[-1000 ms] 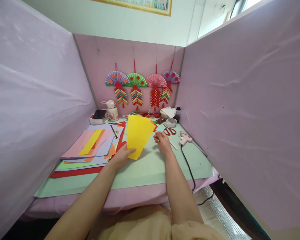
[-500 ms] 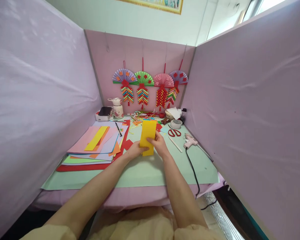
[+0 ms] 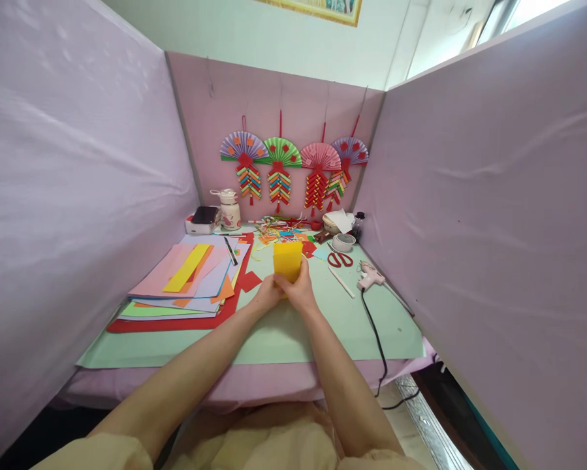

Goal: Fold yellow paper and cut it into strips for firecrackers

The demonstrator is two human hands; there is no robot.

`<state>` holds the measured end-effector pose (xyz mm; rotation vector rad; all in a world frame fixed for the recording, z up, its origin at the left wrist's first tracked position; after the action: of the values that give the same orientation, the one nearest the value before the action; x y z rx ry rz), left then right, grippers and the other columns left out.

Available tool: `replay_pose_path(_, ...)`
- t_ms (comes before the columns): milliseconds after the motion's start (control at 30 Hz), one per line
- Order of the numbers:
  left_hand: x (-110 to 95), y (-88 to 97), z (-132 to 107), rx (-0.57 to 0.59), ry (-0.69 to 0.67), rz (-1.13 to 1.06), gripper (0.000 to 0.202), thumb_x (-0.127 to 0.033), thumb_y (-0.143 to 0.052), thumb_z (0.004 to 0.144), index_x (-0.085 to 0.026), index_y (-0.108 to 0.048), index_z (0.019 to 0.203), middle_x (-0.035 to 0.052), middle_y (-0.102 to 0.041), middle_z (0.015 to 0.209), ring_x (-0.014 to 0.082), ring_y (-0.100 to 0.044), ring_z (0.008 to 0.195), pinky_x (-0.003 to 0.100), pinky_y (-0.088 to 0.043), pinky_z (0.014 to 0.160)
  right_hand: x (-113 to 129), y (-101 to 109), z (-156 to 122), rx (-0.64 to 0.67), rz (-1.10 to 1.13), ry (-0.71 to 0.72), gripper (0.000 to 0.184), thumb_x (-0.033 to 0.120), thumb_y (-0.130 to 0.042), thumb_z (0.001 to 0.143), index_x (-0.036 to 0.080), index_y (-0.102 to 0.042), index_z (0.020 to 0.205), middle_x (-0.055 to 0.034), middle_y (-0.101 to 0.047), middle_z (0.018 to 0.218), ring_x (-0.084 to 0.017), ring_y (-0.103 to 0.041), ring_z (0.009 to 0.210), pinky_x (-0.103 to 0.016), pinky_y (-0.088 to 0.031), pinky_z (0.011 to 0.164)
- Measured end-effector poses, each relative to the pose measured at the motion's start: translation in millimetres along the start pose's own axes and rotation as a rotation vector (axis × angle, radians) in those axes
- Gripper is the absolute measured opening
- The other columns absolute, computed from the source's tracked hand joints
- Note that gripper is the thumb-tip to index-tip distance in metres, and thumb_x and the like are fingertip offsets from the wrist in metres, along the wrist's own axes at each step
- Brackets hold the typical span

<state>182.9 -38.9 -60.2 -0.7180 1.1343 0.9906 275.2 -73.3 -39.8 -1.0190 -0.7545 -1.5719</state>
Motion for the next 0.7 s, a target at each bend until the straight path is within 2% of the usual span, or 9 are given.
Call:
replay_pose_path(100, 3.8, -7.6, 0.2, 0.045, -0.055, -0.134, 0.036, -0.023, -0.061, 0.075, -0.012, -0.065, 0.109, 0.012, -0.065, 0.116, 0.029, -0.059, 0.108, 0.04, -0.047, 0.095, 2.3, -7.1, -3.9, -0.141, -0.126, 0.076, 0.098, 0.034, -0.078, 0.06, 0.024, -0.023, 0.14, -0.0117, -0.043, 0.137, -0.027, -0.041, 0.127, -0.041, -0.036, 0.105)
replay_pose_path(167, 6.0, -10.6, 0.0, 0.044, -0.062, -0.183, 0.038, -0.024, -0.06, 0.077, -0.009, -0.063, 0.112, 0.0141, -0.064, 0.118, 0.0299, -0.057, 0.111, 0.04, -0.045, 0.097, 5.9, -13.1, -5.4, -0.25, -0.186, 0.136, 0.105, 0.033, -0.077, 0.062, 0.024, -0.013, 0.145, -0.0119, -0.029, 0.148, -0.026, -0.029, 0.137, -0.041, -0.027, 0.112)
replay_pose_path(200, 6.4, -11.0, -0.2, 0.04, -0.055, -0.18, 0.039, -0.024, -0.061, 0.077, -0.008, -0.063, 0.112, 0.0146, -0.064, 0.117, 0.0306, -0.056, 0.112, 0.039, -0.045, 0.098, 7.8, -15.9, -5.6, -0.283, -0.205, 0.146, 0.104, 0.032, -0.075, 0.064, 0.024, -0.011, 0.146, -0.0116, -0.026, 0.15, -0.026, -0.027, 0.138, -0.041, -0.025, 0.112)
replay_pose_path(333, -1.6, -8.2, -1.7, 0.083, -0.064, -0.188, 0.041, -0.02, -0.066, 0.073, -0.006, -0.062, 0.112, 0.0137, -0.063, 0.117, 0.0324, -0.052, 0.116, 0.036, -0.042, 0.101, 12.8, -20.1, -3.2, -0.286, -0.228, 0.107, 0.099, 0.03, -0.07, 0.069, 0.025, -0.01, 0.147, -0.0111, -0.034, 0.146, -0.025, -0.039, 0.131, -0.04, -0.033, 0.107)
replay_pose_path(533, -21.8, -9.5, -4.8, 0.14, 0.0, -0.279, 0.041, -0.023, -0.055, 0.085, -0.006, -0.058, 0.121, 0.0132, -0.06, 0.124, 0.0298, -0.05, 0.121, 0.034, -0.043, 0.098, 12.5, -14.4, 1.9, -0.191, -0.21, 0.068, 0.105, 0.029, -0.076, 0.063, 0.024, -0.012, 0.146, -0.0124, -0.042, 0.14, -0.027, -0.046, 0.124, -0.041, -0.037, 0.104)
replay_pose_path(633, -17.7, -8.5, -6.1, 0.156, -0.012, -0.248, 0.045, -0.029, -0.062, 0.081, -0.011, -0.059, 0.122, 0.0129, -0.059, 0.126, 0.029, -0.051, 0.12, 0.038, -0.042, 0.1, 14.5, -8.9, 3.2, -0.12, -0.127, 0.034, 0.11, 0.03, -0.079, 0.06, 0.025, -0.011, 0.146, -0.0131, -0.048, 0.132, -0.027, -0.051, 0.118, -0.041, -0.041, 0.099)
replay_pose_path(700, -10.8, -5.4, -5.6, 0.152, -0.003, -0.215, 0.046, -0.033, -0.067, 0.077, -0.014, -0.06, 0.119, 0.0119, -0.062, 0.121, 0.0287, -0.055, 0.113, 0.041, -0.043, 0.098, 16.3, -2.4, 5.4, -0.067, -0.044, 0.038, 0.109, 0.03, -0.078, 0.061, 0.027, -0.01, 0.146, -0.0107, -0.052, 0.125, -0.025, -0.054, 0.112, -0.04, -0.044, 0.096)
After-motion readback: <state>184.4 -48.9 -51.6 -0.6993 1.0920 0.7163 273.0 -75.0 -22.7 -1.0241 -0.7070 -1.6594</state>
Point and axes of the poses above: each hand's wrist, its own z-axis towards the middle knuckle, its own y-axis out of the back of the hand, x = y × z, the point moved 1 cm from there along z, towards the middle knuckle
